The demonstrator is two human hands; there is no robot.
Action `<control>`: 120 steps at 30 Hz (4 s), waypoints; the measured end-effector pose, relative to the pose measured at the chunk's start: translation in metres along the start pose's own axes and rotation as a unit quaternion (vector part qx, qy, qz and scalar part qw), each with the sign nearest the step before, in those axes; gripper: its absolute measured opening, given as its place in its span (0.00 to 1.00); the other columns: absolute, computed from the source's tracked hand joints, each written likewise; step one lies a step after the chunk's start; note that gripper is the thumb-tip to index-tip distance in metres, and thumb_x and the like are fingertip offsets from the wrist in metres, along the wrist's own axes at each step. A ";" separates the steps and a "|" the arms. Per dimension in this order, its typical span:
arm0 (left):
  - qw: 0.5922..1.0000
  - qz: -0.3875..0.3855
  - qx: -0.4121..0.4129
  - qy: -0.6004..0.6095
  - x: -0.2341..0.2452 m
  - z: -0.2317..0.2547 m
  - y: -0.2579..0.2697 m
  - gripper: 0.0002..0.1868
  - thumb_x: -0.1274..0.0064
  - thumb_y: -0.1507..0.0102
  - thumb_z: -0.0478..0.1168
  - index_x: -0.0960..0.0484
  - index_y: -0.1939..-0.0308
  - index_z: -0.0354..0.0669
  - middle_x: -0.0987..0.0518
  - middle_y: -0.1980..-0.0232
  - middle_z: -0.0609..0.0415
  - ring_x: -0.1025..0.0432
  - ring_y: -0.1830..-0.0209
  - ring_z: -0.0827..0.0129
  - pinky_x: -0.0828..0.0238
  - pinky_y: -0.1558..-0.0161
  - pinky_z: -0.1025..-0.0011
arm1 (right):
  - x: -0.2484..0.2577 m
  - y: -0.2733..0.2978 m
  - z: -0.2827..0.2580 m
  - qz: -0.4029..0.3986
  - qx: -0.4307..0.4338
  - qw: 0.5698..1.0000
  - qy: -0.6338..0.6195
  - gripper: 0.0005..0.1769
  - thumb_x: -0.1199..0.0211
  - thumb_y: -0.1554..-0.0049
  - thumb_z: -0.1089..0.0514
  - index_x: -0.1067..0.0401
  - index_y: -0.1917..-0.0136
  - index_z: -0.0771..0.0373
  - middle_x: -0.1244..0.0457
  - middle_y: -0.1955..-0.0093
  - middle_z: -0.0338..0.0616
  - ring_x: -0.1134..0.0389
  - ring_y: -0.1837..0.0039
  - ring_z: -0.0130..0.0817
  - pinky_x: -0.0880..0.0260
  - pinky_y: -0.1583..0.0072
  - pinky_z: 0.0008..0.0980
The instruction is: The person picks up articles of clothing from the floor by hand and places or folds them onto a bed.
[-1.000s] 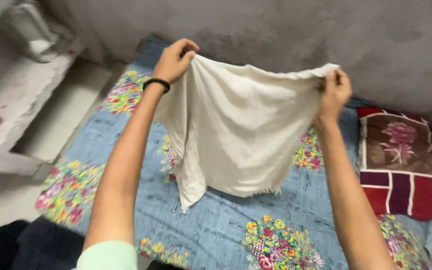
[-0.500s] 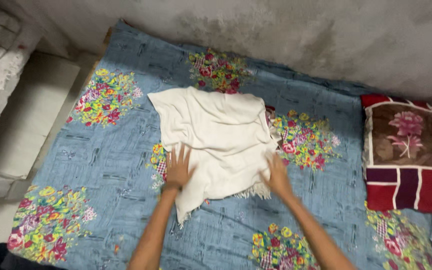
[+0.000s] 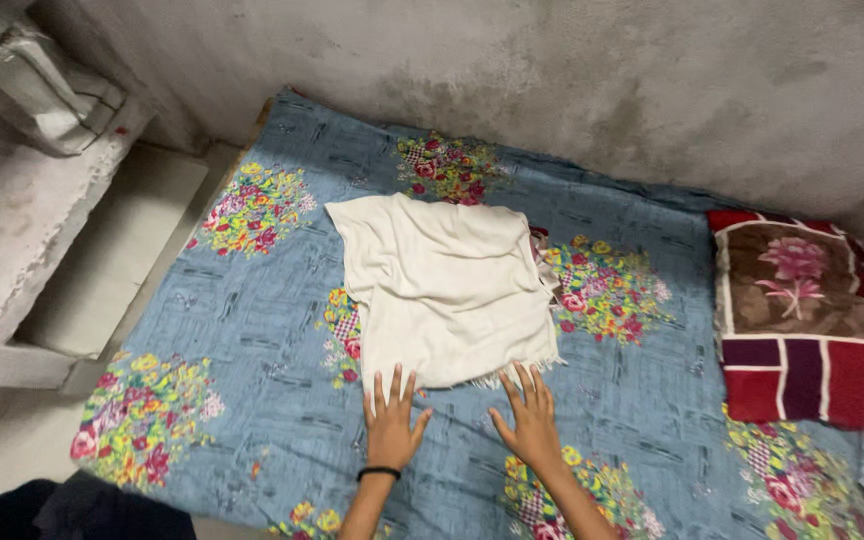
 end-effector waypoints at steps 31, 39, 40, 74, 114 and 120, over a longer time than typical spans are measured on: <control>0.965 0.195 0.175 -0.015 0.076 0.085 0.272 0.46 0.58 0.34 0.70 0.48 0.19 0.53 0.55 0.14 0.52 0.60 0.16 0.44 0.66 0.24 0.40 | 0.058 0.186 -0.054 -0.050 0.161 0.961 -0.218 0.44 0.33 0.44 0.49 0.48 0.20 0.56 0.58 0.17 0.57 0.60 0.17 0.62 0.58 0.23 0.59; 0.948 0.207 0.242 0.008 0.096 0.078 0.336 0.44 0.64 0.33 0.71 0.49 0.18 0.55 0.55 0.14 0.53 0.63 0.15 0.46 0.70 0.23 0.40 | 0.042 0.186 -0.100 -0.058 0.247 0.930 -0.267 0.40 0.33 0.46 0.53 0.42 0.23 0.62 0.52 0.19 0.58 0.53 0.19 0.60 0.53 0.23 0.55; 0.945 0.206 0.253 0.010 0.097 0.076 0.347 0.44 0.65 0.32 0.71 0.49 0.18 0.55 0.55 0.14 0.53 0.63 0.15 0.46 0.71 0.23 0.40 | 0.037 0.190 -0.111 -0.066 0.254 0.925 -0.274 0.40 0.33 0.45 0.53 0.42 0.23 0.62 0.51 0.19 0.57 0.53 0.18 0.59 0.54 0.23 0.55; 0.638 0.320 0.692 -0.104 0.077 0.270 0.517 0.42 0.63 0.30 0.68 0.48 0.18 0.54 0.55 0.14 0.51 0.65 0.15 0.43 0.70 0.23 0.35 | 0.058 0.198 -0.226 -0.333 0.620 0.633 -0.324 0.44 0.29 0.42 0.54 0.46 0.18 0.58 0.58 0.14 0.56 0.62 0.13 0.60 0.60 0.17 0.58; 0.384 0.432 0.812 -0.079 0.002 0.439 0.714 0.38 0.59 0.29 0.62 0.44 0.19 0.50 0.52 0.14 0.48 0.60 0.16 0.38 0.63 0.24 0.35 | 0.111 0.500 -0.319 -0.378 0.784 0.420 -0.257 0.42 0.33 0.38 0.50 0.48 0.17 0.58 0.62 0.14 0.60 0.65 0.14 0.66 0.62 0.20 0.65; 0.400 0.417 0.809 -0.104 0.026 0.405 0.742 0.39 0.58 0.28 0.63 0.44 0.18 0.52 0.52 0.14 0.49 0.60 0.15 0.39 0.63 0.23 0.35 | 0.088 0.524 -0.356 -0.410 0.755 0.431 -0.276 0.42 0.33 0.36 0.51 0.48 0.16 0.56 0.63 0.12 0.58 0.65 0.12 0.64 0.60 0.17 0.62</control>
Point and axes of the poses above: each hand's wrist, its own y-axis away from the middle knuckle, its own x-axis out of the back of the hand, z = x × y, the point moved 2 cm from there along -y, towards the middle knuckle
